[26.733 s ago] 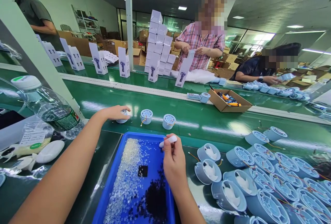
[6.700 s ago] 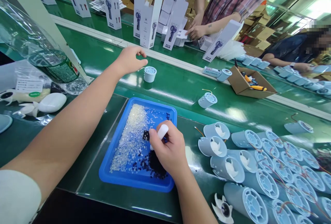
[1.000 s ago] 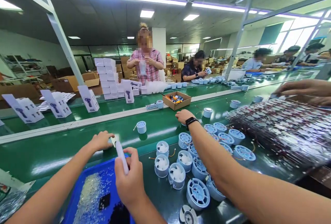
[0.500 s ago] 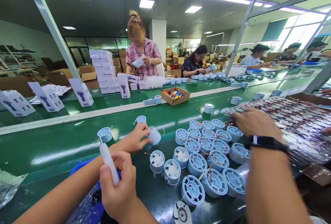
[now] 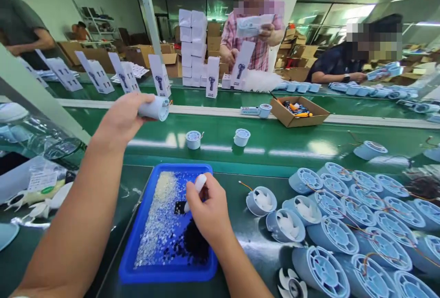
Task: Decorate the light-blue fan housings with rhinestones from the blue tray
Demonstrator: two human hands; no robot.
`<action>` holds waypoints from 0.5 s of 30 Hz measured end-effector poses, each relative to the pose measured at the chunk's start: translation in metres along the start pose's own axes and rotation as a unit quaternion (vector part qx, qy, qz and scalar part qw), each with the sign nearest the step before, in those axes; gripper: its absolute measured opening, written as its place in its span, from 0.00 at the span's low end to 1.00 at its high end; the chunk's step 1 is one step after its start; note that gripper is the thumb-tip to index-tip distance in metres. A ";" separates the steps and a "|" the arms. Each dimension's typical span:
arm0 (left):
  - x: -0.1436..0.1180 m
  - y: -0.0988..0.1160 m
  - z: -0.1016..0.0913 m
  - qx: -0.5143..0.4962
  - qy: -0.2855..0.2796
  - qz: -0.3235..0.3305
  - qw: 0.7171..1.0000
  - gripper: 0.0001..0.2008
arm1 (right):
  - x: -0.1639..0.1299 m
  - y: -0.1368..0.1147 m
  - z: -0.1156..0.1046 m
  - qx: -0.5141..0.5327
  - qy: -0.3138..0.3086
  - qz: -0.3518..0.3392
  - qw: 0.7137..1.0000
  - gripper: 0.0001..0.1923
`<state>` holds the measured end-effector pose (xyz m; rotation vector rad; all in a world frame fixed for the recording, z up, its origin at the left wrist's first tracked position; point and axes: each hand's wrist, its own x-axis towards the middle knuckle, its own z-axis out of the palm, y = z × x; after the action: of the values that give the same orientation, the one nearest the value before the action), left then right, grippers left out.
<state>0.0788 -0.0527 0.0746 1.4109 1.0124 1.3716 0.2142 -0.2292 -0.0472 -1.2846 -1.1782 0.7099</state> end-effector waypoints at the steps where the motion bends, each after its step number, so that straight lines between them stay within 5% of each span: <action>1: -0.001 0.005 -0.002 -0.013 -0.005 0.012 1.000 0.09 | 0.000 0.002 0.001 -0.024 -0.002 -0.010 1.000 0.12; 15: -0.005 0.010 -0.015 -0.029 -0.038 0.023 0.999 0.07 | -0.006 0.011 0.000 -0.147 -0.045 -0.132 0.979 0.10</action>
<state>0.0636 -0.0591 0.0827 1.4396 0.8897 1.3589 0.2144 -0.2326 -0.0590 -1.3132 -1.5382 0.4127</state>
